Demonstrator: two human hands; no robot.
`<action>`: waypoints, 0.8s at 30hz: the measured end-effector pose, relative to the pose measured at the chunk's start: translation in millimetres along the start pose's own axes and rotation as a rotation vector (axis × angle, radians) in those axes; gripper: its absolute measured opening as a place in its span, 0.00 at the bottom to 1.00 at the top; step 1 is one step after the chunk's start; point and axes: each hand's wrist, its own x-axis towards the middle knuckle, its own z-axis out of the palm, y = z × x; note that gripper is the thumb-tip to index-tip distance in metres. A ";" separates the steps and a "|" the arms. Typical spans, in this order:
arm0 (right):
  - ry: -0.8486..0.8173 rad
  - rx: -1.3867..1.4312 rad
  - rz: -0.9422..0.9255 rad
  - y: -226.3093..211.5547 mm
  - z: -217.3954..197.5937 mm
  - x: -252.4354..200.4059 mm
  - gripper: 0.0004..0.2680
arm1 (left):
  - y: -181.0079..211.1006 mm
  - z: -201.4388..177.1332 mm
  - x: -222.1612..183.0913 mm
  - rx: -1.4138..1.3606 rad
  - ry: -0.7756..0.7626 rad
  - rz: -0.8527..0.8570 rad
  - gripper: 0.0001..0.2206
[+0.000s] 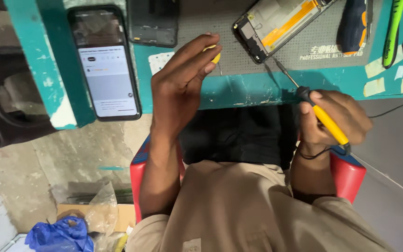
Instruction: The person uses a yellow-handled soldering iron to work on the internal components of a disassembled smartphone. They carefully apply heat to specific points on the circuit board while holding the device steady with their left hand. A second smartphone displaying a video is visible on the workbench.
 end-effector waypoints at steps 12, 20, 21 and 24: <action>0.105 0.239 0.065 29.4 -4.3 -22.7 0.11 | 27.4 10.8 13.8 0.536 0.068 0.346 0.10; 0.214 0.442 0.065 40.7 2.1 -29.0 0.10 | 12.3 18.0 18.9 0.614 0.002 0.280 0.18; 0.232 0.410 0.072 41.2 2.4 -30.3 0.08 | 11.1 19.7 19.0 0.613 0.000 0.288 0.18; 0.216 0.387 0.056 40.9 3.2 -27.7 0.08 | 9.8 20.8 19.7 0.613 -0.002 0.292 0.19</action>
